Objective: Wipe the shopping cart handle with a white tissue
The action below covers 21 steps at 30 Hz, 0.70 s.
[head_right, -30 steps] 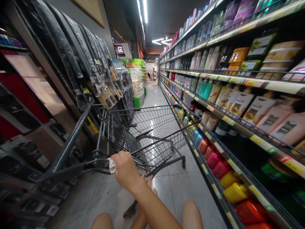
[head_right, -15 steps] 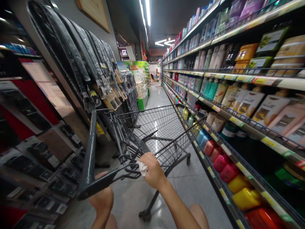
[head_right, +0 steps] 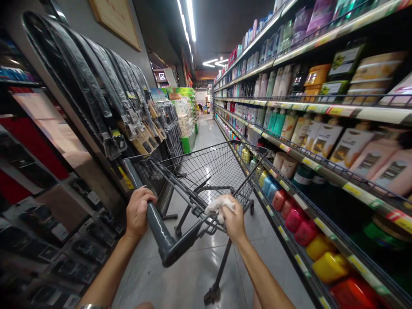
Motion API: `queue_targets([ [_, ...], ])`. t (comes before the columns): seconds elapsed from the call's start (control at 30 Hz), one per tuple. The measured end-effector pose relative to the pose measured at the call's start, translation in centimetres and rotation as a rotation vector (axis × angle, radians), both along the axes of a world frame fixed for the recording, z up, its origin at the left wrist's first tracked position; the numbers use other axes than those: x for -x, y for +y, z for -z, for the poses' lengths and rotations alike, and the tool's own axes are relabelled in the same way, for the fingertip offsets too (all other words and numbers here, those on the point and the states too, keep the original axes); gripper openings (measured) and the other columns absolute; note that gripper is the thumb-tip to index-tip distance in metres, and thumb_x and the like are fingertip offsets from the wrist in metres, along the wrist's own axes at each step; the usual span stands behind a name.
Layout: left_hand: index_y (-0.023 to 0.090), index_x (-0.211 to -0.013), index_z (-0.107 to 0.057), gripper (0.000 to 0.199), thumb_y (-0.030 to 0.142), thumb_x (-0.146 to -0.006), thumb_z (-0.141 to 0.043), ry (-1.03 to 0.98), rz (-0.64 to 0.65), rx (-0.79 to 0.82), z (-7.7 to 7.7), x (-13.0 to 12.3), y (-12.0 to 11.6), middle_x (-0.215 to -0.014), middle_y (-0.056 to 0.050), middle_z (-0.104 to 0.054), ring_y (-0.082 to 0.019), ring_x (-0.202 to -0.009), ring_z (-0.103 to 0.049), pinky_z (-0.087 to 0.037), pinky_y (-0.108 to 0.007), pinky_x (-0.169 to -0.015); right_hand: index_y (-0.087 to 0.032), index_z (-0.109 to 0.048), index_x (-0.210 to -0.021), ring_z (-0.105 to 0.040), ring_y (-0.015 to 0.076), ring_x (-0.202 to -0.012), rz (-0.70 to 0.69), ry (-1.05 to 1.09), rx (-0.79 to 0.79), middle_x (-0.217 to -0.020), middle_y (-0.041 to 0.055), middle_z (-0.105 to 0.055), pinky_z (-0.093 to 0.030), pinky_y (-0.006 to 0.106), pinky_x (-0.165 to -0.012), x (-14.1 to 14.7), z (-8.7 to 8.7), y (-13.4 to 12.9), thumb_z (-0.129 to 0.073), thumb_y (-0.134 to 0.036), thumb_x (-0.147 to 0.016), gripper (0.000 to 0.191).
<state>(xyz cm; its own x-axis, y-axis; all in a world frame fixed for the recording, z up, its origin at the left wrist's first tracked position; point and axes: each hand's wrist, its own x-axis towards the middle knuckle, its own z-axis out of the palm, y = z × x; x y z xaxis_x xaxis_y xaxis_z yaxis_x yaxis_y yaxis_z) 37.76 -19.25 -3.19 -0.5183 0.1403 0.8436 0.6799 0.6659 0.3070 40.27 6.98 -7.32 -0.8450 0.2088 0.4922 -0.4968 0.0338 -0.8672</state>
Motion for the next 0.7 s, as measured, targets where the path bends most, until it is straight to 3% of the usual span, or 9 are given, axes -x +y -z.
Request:
queue_targets([
  [0.1,0.022,-0.060,-0.047,0.040,0.034,-0.090,-0.024,-0.013,-0.001,-0.006,-0.2,0.7,1.2,-0.064,-0.002,-0.048,-0.019,-0.071,-0.048,-0.039,-0.040,-0.078,-0.020,-0.058,-0.085,-0.047,0.0138,-0.060,0.050,0.018,0.042,-0.072,-0.0004,-0.055,-0.037,0.025,-0.054,-2.0,-2.6,-1.0,-0.047,-0.017,-0.078,0.013],
  [0.17,0.022,-0.060,-0.047,0.039,0.034,-0.090,-0.025,-0.012,-0.016,-0.018,-0.2,1.0,1.9,-0.063,-0.002,-0.048,-0.019,-0.070,-0.048,-0.038,-0.039,-0.077,-0.021,-0.058,-0.088,-0.053,0.0178,-0.075,-0.049,0.183,-0.124,-0.083,0.0030,-0.058,-0.041,0.031,-0.067,-3.5,-3.9,-1.9,-0.047,-0.016,-0.077,0.017],
  [0.27,0.022,-0.059,-0.046,0.039,0.033,-0.089,-0.024,-0.002,-0.026,-0.033,0.0,1.4,2.7,-0.061,-0.002,-0.048,-0.019,-0.069,-0.047,-0.037,-0.039,-0.076,-0.020,-0.056,-0.086,-0.052,0.0210,-0.080,-0.113,0.396,-0.371,-0.081,0.0045,-0.057,-0.039,0.038,-0.074,-4.5,-4.4,-2.5,-0.045,-0.017,-0.077,0.015],
  [0.5,0.023,-0.058,-0.045,0.037,0.029,-0.088,-0.025,-0.041,-0.050,0.030,-0.2,2.5,3.5,-0.061,-0.002,-0.049,-0.019,-0.067,-0.047,-0.037,-0.039,-0.076,-0.021,-0.050,-0.077,-0.048,0.0193,-0.075,0.001,0.460,-0.430,-0.076,0.0033,-0.052,-0.037,0.037,-0.073,-1.5,-3.1,-1.2,-0.036,-0.019,-0.087,0.016],
  [0.7,0.023,-0.055,-0.044,0.036,0.026,-0.086,-0.026,-0.098,-0.095,0.122,-1.0,3.6,4.4,-0.057,-0.002,-0.052,-0.019,-0.064,-0.049,-0.036,-0.039,-0.074,-0.023,-0.044,-0.065,-0.046,0.0180,-0.071,0.243,0.143,-0.313,-0.069,0.0009,-0.047,-0.037,0.033,-0.069,3.1,0.1,2.2,-0.030,-0.034,-0.095,0.034],
])
